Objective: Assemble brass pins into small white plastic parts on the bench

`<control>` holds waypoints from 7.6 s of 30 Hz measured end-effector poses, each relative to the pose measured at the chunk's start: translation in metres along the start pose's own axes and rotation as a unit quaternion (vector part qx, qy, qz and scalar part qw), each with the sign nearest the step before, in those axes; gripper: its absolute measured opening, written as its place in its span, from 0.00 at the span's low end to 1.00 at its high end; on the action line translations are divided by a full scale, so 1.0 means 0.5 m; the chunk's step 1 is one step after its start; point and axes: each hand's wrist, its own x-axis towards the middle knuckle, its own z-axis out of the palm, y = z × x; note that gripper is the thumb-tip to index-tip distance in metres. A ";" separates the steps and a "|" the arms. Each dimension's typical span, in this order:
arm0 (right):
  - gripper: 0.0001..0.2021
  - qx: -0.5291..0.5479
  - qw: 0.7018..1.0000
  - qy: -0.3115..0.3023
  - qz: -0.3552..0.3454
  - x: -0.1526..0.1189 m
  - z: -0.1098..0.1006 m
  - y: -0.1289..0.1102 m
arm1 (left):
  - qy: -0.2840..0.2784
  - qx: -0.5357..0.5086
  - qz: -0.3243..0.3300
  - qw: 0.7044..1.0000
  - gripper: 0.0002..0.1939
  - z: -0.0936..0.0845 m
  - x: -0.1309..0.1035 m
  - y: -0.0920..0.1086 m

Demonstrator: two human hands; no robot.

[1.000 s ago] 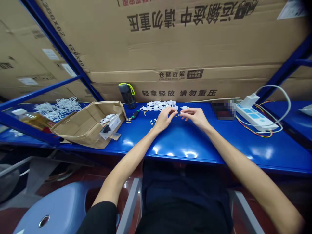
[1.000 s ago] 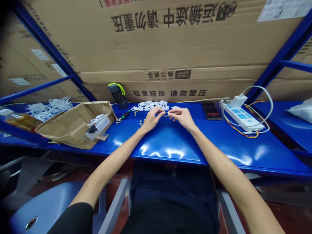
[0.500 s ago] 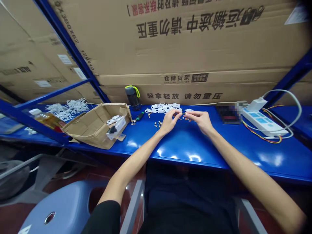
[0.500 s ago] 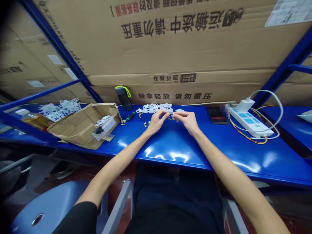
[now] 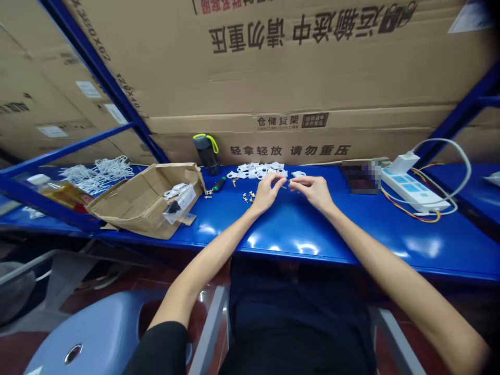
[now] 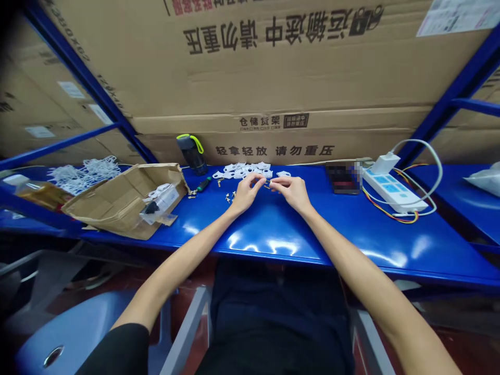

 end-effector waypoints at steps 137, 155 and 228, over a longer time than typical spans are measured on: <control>0.11 -0.397 0.895 -0.102 -0.177 0.028 -0.039 0.030 | -0.194 0.150 0.042 0.969 0.10 -0.032 0.031 -0.041; 0.11 -0.235 0.962 -0.020 -0.140 0.019 -0.020 0.010 | -0.125 0.020 0.010 0.992 0.11 -0.042 0.036 -0.024; 0.22 -0.008 0.998 -0.045 -0.046 0.023 -0.031 0.013 | -0.081 -0.029 -0.018 0.996 0.07 -0.041 0.033 -0.017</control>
